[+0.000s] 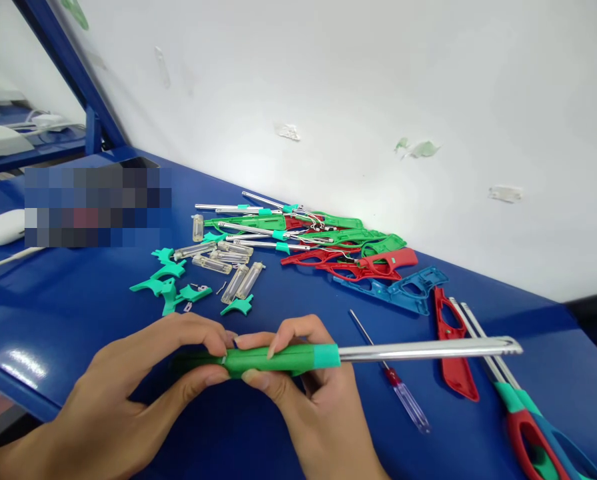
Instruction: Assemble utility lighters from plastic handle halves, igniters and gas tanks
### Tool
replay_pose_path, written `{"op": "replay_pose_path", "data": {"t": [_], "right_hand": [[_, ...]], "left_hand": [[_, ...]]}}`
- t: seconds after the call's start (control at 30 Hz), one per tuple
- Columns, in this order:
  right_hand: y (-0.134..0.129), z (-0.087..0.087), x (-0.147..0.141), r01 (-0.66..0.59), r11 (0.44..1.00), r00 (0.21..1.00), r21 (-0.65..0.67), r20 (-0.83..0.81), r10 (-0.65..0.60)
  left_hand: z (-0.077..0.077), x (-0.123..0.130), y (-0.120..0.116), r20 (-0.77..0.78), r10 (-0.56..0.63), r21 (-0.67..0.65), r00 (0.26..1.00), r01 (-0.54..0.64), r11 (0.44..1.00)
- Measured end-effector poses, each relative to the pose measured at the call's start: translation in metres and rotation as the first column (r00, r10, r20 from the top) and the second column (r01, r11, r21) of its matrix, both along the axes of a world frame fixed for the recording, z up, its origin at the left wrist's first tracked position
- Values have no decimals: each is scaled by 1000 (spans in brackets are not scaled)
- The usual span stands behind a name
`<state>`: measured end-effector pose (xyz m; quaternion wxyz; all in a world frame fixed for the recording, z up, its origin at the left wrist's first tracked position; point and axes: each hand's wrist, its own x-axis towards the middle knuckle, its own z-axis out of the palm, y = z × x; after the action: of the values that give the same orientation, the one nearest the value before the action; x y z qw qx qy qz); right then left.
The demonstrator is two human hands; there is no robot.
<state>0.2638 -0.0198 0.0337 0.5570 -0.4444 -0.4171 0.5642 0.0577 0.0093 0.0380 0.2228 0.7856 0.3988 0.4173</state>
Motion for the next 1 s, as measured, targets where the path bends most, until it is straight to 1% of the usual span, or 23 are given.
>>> {"op": "replay_pose_path", "data": {"t": [0.13,0.2,0.3,0.4,0.47,0.57,0.63,0.7,0.8,0.87,0.9,0.93,1.0], "right_hand": [[-3,4,1,17,999,995,-49,97,-12],[-4,5,1,-3,1000,992,-26,125,6],[-6,6,0,-11,1000,992,27,125,8],[-6,6,-1,30,999,993,-19,118,-27],[-5,6,0,35,998,991,-61,128,-27],[-1,6,4,10,999,992,-39,127,-5],[2,6,9,-13,1000,995,-28,100,16],[5,7,15,-17,999,999,-47,43,19],[8,8,23,-13,999,999,-51,-36,12],[9,9,26,-30,998,998,-46,-51,27],[10,10,26,-39,998,998,-46,-60,36],[10,11,26,-52,997,996,-52,-74,48],[9,14,24,-65,995,992,-74,-114,57]], "left_hand": [[1,2,1,8,-12,1,1000,12,1000],[2,2,0,10,-18,6,1000,18,1000],[3,1,-2,7,-14,17,1000,14,1000],[3,1,-3,-2,-15,31,1000,15,999],[2,2,-3,7,-34,33,999,34,999],[-3,1,-3,0,-6,11,1000,6,1000],[-7,0,-3,-51,43,-13,998,-44,999],[-10,-2,-3,-102,59,-11,993,-60,998],[-7,-2,-2,-126,123,90,984,-112,990],[-3,-1,-1,-121,183,131,976,-167,977],[0,-1,-1,-114,185,116,976,-172,978],[2,0,-1,-101,156,80,983,-148,986],[4,0,-1,-47,58,2,997,-58,998]]}}
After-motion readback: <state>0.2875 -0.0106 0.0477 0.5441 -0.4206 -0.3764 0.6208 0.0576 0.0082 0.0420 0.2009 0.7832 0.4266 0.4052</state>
